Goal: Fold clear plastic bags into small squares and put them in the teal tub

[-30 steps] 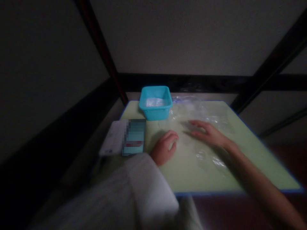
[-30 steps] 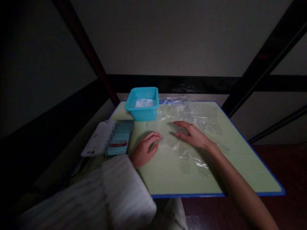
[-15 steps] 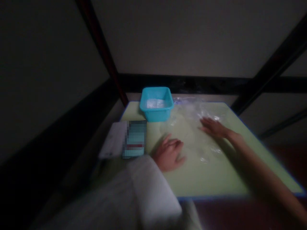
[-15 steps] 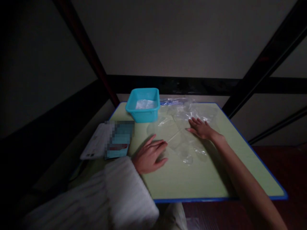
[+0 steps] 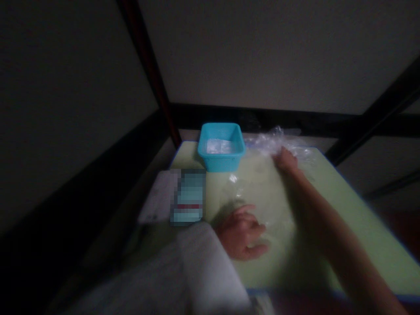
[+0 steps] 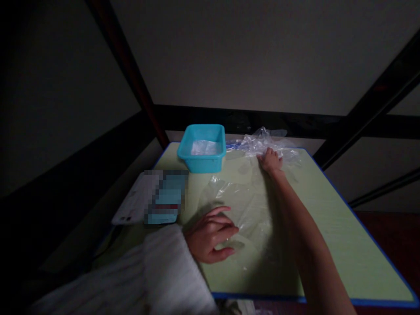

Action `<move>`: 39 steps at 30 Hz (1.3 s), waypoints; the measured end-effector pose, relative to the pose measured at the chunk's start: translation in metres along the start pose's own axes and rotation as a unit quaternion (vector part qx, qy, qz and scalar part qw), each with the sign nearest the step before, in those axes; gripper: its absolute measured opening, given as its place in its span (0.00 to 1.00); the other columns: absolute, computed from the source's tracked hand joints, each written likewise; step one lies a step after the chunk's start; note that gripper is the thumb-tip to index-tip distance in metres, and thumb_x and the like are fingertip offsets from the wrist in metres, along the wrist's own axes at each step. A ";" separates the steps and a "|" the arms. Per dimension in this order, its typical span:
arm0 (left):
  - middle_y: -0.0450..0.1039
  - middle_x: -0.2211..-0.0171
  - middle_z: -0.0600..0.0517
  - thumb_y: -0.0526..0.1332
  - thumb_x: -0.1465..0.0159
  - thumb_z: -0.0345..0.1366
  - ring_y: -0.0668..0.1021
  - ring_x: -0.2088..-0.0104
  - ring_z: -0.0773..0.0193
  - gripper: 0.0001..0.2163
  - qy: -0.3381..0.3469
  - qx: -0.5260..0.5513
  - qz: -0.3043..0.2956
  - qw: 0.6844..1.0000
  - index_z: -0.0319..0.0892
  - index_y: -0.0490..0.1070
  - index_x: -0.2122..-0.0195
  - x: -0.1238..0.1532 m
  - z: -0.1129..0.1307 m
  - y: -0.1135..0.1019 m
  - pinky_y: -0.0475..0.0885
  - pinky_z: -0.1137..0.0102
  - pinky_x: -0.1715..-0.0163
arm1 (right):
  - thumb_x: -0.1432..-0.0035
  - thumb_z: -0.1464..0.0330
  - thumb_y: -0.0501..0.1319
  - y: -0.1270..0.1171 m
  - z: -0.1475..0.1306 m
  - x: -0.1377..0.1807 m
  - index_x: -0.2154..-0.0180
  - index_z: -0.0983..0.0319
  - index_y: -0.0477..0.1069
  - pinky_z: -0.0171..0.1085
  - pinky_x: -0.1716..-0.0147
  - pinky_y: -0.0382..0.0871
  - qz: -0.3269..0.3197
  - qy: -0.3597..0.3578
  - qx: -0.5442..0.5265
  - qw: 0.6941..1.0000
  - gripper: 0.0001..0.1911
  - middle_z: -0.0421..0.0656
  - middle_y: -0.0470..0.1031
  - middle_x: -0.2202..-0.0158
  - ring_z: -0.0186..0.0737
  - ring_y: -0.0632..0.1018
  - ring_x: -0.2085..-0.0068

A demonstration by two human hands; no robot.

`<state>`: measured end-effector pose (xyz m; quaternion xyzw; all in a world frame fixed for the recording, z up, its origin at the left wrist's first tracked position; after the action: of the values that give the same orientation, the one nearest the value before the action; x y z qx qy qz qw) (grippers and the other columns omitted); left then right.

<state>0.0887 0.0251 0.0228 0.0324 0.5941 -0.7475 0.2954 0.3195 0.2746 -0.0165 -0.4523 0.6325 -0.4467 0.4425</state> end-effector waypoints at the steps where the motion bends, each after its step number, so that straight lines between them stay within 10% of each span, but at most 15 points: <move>1: 0.79 0.68 0.48 0.53 0.36 0.45 0.79 0.63 0.62 0.15 0.014 0.013 -0.005 1.000 0.40 0.72 0.60 0.001 0.003 0.002 0.59 0.59 0.41 | 0.39 0.56 0.50 -0.001 0.000 0.000 0.42 0.69 0.53 0.57 0.49 0.61 0.010 0.010 -0.007 1.000 0.31 0.62 0.64 0.44 0.59 0.66 0.43; 6: 0.78 0.68 0.49 0.52 0.35 0.39 0.79 0.64 0.64 0.13 0.045 0.062 0.028 0.997 0.39 0.73 0.61 0.000 0.011 -0.002 0.64 0.63 0.44 | 0.43 0.55 0.55 -0.019 -0.002 0.009 0.43 0.69 0.55 0.56 0.50 0.63 0.037 -0.013 -0.043 0.998 0.33 0.61 0.66 0.46 0.59 0.68 0.45; 11: 0.76 0.56 0.47 0.51 0.36 0.30 0.76 0.54 0.63 0.12 -0.111 0.034 0.090 0.989 0.39 0.71 0.56 -0.002 -0.019 -0.011 0.70 0.66 0.51 | 0.45 0.59 0.58 -0.053 -0.006 0.032 0.44 0.71 0.57 0.53 0.47 0.61 0.056 -0.099 -0.065 0.991 0.33 0.61 0.65 0.45 0.60 0.67 0.44; 16: 0.55 0.37 0.40 0.59 0.39 0.40 0.57 0.36 0.53 0.25 -0.134 -0.059 -0.023 0.989 0.34 0.60 0.42 0.000 -0.039 0.003 0.55 0.58 0.38 | 0.44 0.63 0.55 -0.073 -0.027 0.087 0.48 0.65 0.64 0.48 0.45 0.61 0.052 -0.195 -0.081 0.976 0.23 0.53 0.66 0.44 0.54 0.68 0.44; 24: 0.48 0.34 0.42 0.56 0.39 0.52 0.52 0.35 0.47 0.31 -0.163 -0.109 -0.093 0.976 0.41 0.55 0.38 0.010 -0.033 0.012 0.50 0.49 0.39 | 0.36 0.63 0.48 -0.052 -0.064 0.178 0.56 0.59 0.71 0.44 0.60 0.70 -0.087 -0.315 -0.071 0.942 0.16 0.49 0.76 0.56 0.48 0.77 0.59; 39: 0.58 0.38 0.41 0.57 0.38 0.49 0.62 0.39 0.47 0.25 -0.197 -0.115 -0.100 0.969 0.41 0.62 0.44 0.012 -0.008 -0.003 0.53 0.50 0.40 | 0.37 0.67 0.49 -0.030 -0.063 0.045 0.51 0.67 0.69 0.44 0.53 0.67 -0.051 -0.201 -0.090 0.974 0.18 0.52 0.75 0.53 0.49 0.76 0.52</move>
<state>0.0747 0.0282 0.0183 -0.2091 0.6062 -0.6916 0.3323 0.2553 0.2351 0.0188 -0.6028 0.5441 -0.3095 0.4948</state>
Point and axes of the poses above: each hand's wrist, its own x-axis away from the middle knuckle, its own y-axis out of the palm, z = x × y, the point moved 8 cm from there along -x, towards the middle knuckle
